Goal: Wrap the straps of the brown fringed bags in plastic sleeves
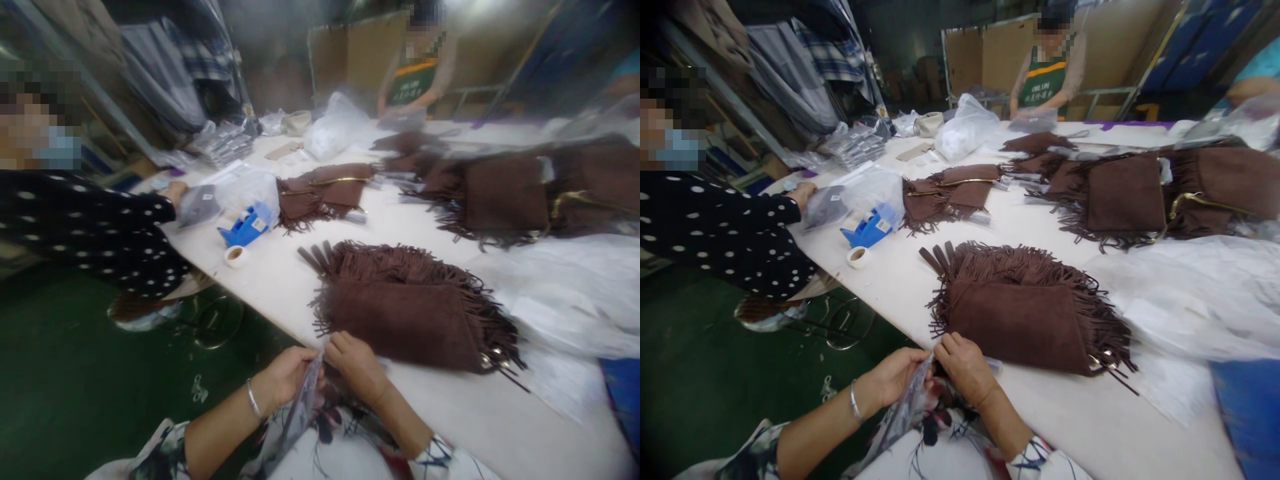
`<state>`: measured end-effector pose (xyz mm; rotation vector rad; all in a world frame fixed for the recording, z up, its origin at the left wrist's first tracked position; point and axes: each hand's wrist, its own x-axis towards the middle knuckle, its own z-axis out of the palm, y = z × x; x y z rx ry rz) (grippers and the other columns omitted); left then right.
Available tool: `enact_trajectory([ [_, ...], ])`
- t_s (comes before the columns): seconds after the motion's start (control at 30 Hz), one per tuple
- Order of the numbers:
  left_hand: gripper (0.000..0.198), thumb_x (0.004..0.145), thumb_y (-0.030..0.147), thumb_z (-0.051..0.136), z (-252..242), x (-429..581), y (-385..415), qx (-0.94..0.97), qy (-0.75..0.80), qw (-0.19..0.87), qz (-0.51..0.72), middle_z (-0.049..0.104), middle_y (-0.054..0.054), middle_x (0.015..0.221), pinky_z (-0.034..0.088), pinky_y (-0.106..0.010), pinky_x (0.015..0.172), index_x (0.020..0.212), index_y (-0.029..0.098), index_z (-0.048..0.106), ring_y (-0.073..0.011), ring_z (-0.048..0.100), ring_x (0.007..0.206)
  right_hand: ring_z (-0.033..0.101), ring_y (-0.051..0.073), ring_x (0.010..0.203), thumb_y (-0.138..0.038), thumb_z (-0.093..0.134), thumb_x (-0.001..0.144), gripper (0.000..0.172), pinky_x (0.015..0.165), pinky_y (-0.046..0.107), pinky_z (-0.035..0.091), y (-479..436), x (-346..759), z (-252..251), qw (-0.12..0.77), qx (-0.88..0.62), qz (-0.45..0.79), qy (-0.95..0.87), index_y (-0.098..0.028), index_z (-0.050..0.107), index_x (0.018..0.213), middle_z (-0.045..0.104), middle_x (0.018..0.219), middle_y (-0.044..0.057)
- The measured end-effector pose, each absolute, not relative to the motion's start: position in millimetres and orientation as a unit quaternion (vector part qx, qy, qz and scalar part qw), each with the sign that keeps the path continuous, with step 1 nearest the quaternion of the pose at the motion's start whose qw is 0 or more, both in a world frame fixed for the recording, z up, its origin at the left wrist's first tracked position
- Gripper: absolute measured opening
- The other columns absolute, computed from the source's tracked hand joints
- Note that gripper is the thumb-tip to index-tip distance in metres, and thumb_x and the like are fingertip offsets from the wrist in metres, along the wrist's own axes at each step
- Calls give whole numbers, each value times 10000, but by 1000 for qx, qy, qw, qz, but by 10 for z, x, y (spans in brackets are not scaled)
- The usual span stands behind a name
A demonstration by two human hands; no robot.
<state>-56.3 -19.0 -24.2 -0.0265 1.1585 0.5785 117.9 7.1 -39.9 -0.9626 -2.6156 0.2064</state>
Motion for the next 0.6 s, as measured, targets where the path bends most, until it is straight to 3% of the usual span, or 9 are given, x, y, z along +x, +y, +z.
enact_trajectory([
  [0.2,253,867,213,474,-281,-603,-171,-2,485,832,270,649,-87,574,525,-279,549,725,70,626,-178,630,498,471,198,814,-266,628,865,116,656,298,360,68,1164,-345,161,-333,89,-925,-198,541,830,541,861,31],
  [0.37,441,901,490,471,-330,-732,-97,20,419,877,235,697,-122,725,547,-364,643,860,80,628,-207,656,583,509,219,854,-171,592,864,33,709,310,419,77,1071,-297,128,-356,93,-921,-191,567,871,565,894,51],
  [0.47,325,885,406,552,-309,-794,-26,39,408,892,190,692,-101,705,535,-339,654,882,88,620,-188,648,572,549,230,925,-139,535,878,273,756,317,460,36,1080,-225,148,-378,127,-905,-167,547,1149,597,980,77],
  [0.53,224,868,306,590,-286,-810,22,37,407,893,189,682,-94,684,528,-330,654,884,85,619,-186,646,575,576,221,974,-185,499,906,457,805,320,477,-30,1185,-162,198,-414,170,-872,-168,409,1354,607,1075,90],
  [0.6,176,861,250,585,-254,-809,63,32,404,894,193,673,-97,669,529,-341,653,871,77,618,-191,642,575,608,212,972,-287,483,925,489,840,329,482,-125,1376,-116,254,-482,208,-812,-193,377,1394,623,1116,86],
])
